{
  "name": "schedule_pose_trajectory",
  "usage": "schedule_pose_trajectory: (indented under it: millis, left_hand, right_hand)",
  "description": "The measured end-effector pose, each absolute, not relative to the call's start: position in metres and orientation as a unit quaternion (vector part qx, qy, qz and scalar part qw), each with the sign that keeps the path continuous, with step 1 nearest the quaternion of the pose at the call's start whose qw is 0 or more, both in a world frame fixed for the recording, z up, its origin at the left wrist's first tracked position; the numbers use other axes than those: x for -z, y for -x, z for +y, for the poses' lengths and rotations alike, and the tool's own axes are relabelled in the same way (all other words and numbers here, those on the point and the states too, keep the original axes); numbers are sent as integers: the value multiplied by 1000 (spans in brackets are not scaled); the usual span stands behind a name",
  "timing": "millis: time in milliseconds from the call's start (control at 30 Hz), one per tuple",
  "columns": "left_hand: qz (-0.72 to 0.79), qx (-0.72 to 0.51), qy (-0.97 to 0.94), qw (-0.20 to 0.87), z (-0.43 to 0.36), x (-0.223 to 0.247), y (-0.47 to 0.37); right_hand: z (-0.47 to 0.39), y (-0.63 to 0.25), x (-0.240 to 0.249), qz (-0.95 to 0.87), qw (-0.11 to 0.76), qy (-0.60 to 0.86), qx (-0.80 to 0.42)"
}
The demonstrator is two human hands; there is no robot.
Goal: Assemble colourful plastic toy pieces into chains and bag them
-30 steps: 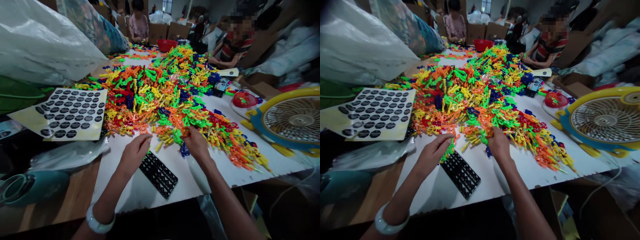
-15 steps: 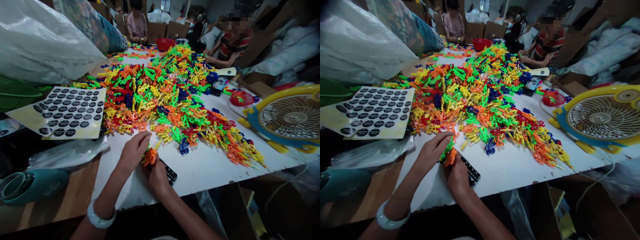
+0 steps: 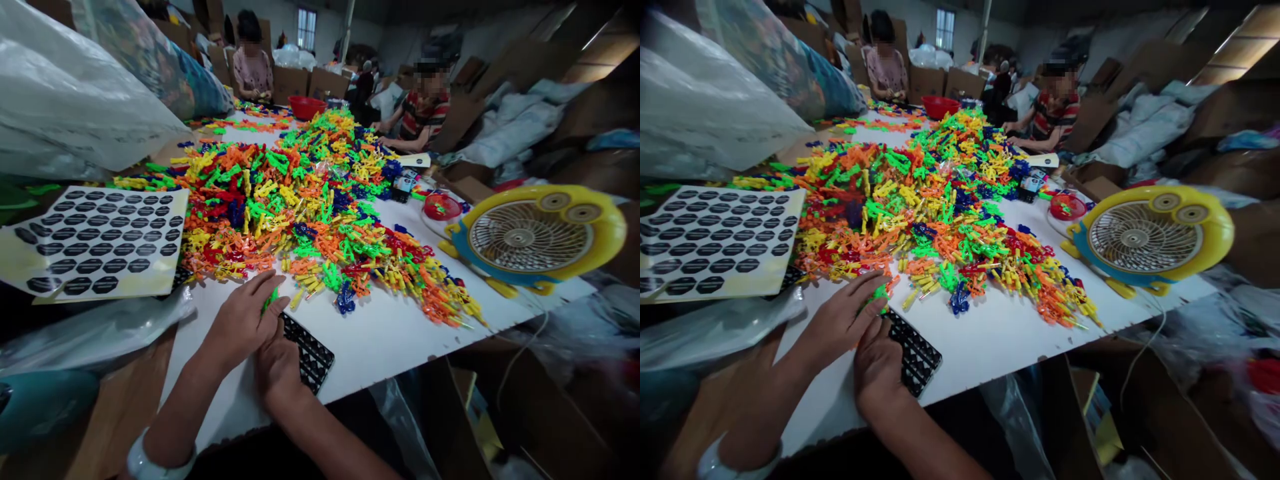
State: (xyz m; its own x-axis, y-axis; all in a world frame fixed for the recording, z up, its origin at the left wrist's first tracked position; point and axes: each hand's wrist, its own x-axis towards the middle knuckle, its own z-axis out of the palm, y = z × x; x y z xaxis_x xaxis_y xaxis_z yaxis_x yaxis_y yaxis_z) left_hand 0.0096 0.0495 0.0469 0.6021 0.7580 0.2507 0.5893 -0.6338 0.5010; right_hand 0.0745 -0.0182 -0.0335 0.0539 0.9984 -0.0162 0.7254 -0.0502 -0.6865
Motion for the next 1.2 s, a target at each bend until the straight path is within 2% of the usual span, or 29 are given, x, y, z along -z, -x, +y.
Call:
schedule_pose_trajectory:
  millis: [133,200,333,433,500,567,633,700,767,833,867,933,1000,1200]
  left_hand:
    - [372,-205,-888,174,51,-46,-8]
    - [375,-194,-891,168,51,-49,-7]
    - [389,-182,-896,111,52,-57,-10]
    - [399,-178,-897,73,53,-60,-17]
    - [398,-167,-898,83,54,-59,-20]
    - [394,-157,-899,107,54,-57,-22]
    - [393,-153,-897,129,54,-55,-23]
    - [401,-156,-891,146,53,-55,-23]
    - [412,-159,-882,162,52,-57,-24]
    - [419,-161,-876,178,52,-59,-24]
    - [422,-162,-873,185,52,-59,-25]
    - [428,-164,-867,194,52,-59,-25]
    - [435,-163,-862,200,51,-59,-24]
    - [434,-179,-860,200,50,-57,-22]
  right_hand:
    - [-24,-133,14,-635,257,687,-241]
    - [-19,-184,-2,-620,233,736,-139]
    - [8,-280,-32,-552,43,828,87]
    - [20,-314,-42,-561,-62,820,97]
    - [17,-319,-41,-558,-76,823,75]
    - [8,-313,-35,-544,-42,836,63]
    - [-3,-297,-27,-537,50,842,18]
    - [-11,-271,-15,-527,194,819,-123]
    - [-14,-237,-2,-484,345,734,-328]
    - [-13,-201,12,-431,446,626,-473]
    - [-11,-185,18,-415,476,590,-502]
    - [-9,-160,27,-410,506,562,-510]
    - [-9,-145,32,-436,503,585,-464]
    - [-16,-122,37,-557,375,710,-213]
